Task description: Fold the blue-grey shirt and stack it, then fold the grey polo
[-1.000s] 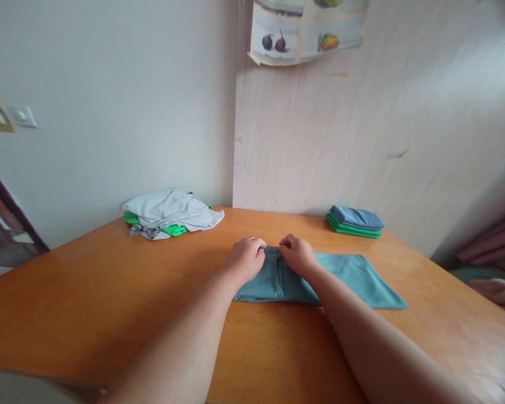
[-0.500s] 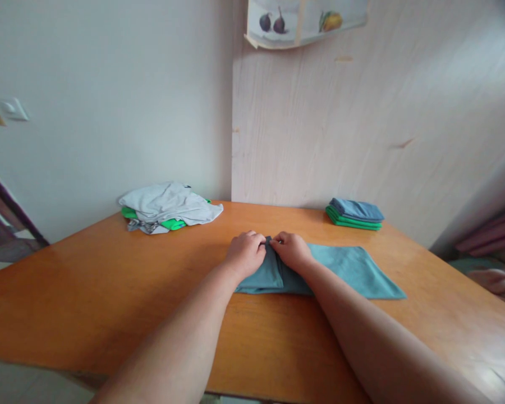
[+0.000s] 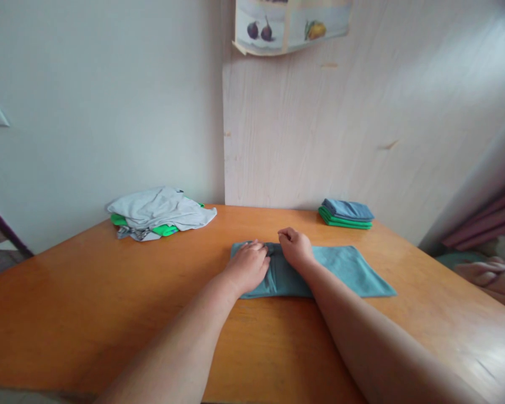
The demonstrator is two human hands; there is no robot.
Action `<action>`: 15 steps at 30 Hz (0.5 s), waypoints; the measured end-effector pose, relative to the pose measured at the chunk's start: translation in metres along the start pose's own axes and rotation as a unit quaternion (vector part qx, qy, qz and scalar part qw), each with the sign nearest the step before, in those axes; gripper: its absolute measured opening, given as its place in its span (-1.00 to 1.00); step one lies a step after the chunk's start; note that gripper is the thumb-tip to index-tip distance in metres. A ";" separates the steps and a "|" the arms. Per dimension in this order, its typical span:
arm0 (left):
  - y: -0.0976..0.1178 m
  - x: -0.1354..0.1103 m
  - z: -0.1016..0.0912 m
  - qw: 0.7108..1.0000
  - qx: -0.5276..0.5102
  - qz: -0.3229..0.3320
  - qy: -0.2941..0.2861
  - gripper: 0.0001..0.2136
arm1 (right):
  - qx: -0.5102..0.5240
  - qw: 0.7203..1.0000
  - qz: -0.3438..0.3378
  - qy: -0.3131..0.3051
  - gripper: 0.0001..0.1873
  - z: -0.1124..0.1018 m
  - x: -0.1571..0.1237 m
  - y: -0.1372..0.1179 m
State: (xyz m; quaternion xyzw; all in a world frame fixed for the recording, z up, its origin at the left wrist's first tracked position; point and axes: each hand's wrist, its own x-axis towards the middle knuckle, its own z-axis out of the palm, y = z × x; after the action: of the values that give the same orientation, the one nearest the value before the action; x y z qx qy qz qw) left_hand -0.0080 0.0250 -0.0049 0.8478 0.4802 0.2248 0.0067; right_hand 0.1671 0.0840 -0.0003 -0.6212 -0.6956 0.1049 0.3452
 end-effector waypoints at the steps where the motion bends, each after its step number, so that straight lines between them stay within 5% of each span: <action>1: -0.001 -0.001 0.002 1.000 0.007 -0.001 -0.009 -0.64 | -0.010 1.000 -0.003 -0.004 -0.68 0.000 -0.001 0.000; 8: 0.001 -0.003 0.002 0.995 0.038 -0.042 -0.078 -0.47 | -0.166 0.976 -0.087 -0.110 -0.58 0.003 -0.006 -0.002; 15: 0.006 -0.002 -0.002 0.990 0.054 -0.060 -0.118 -0.38 | -0.186 0.965 -0.118 -0.143 -0.59 0.008 -0.007 0.000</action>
State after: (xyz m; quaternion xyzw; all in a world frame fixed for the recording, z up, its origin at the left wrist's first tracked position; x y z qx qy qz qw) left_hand -0.0050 0.0202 -0.0020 0.8372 0.5376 0.0958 0.0307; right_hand 0.1619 0.0793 -0.0087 -0.5665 -0.8135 0.0201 0.1301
